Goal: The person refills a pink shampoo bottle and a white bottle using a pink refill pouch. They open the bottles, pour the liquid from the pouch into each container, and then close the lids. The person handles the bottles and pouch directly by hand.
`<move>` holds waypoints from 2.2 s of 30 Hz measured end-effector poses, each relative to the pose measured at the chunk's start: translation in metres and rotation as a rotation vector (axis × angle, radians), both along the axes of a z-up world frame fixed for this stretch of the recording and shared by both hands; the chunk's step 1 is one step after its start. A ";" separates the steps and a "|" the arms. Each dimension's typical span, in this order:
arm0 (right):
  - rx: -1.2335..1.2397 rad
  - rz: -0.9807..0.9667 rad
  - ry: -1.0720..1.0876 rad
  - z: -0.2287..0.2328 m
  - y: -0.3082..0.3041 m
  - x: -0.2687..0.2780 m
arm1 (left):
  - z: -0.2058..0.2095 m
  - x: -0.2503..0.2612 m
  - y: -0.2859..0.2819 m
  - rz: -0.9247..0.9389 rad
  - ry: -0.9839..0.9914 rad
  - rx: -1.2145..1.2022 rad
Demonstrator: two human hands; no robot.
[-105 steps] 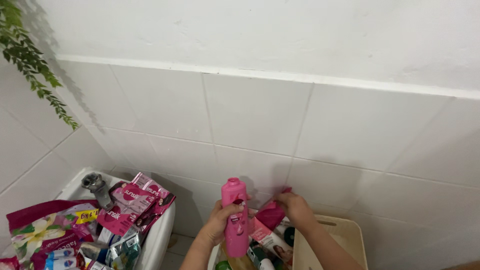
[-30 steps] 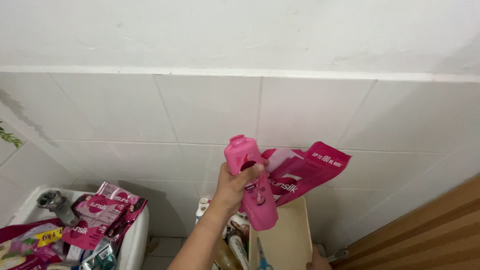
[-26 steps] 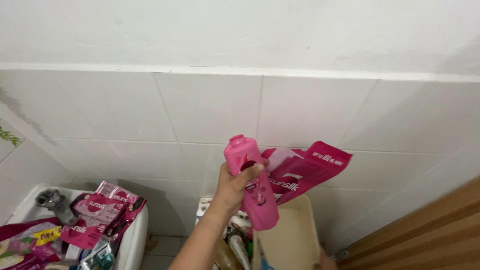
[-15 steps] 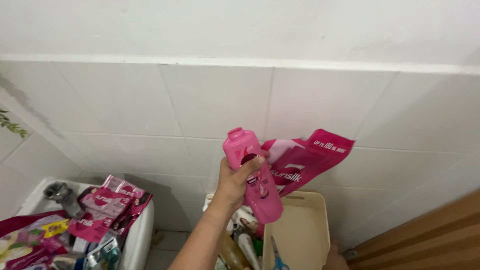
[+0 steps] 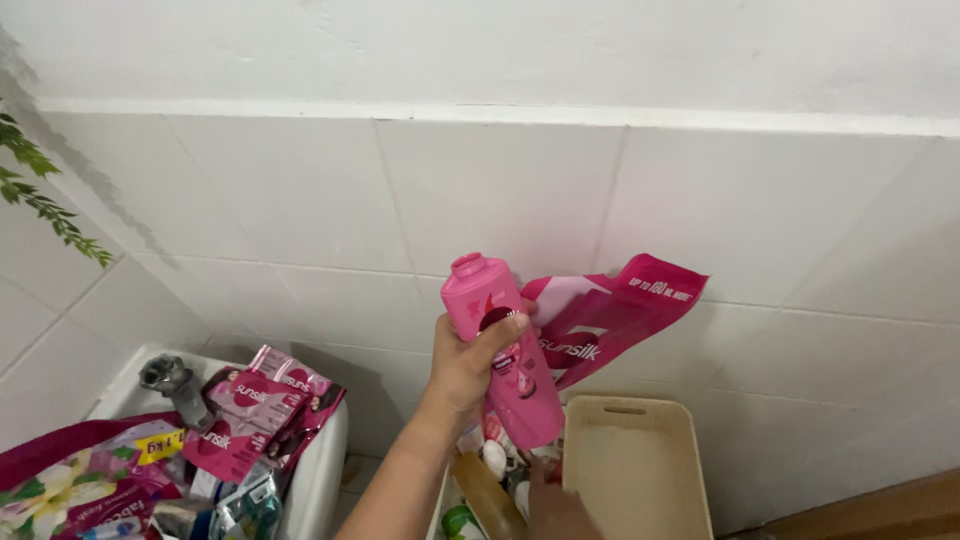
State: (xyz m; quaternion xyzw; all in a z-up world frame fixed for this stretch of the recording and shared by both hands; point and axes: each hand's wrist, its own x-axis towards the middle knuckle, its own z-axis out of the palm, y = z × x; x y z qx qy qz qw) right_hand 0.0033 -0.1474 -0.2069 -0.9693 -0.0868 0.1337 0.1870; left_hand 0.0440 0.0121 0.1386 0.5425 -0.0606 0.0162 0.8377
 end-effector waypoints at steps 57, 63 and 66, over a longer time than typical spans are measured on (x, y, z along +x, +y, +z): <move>0.482 -0.176 0.048 -0.053 0.051 0.102 | -0.020 0.013 0.027 0.045 -0.007 0.029; 0.637 -0.088 0.103 -0.017 0.016 0.100 | -0.032 -0.003 0.037 0.075 0.058 -0.007; 0.367 -0.306 -0.798 0.014 -0.074 0.052 | -0.031 -0.008 0.040 0.093 0.073 0.015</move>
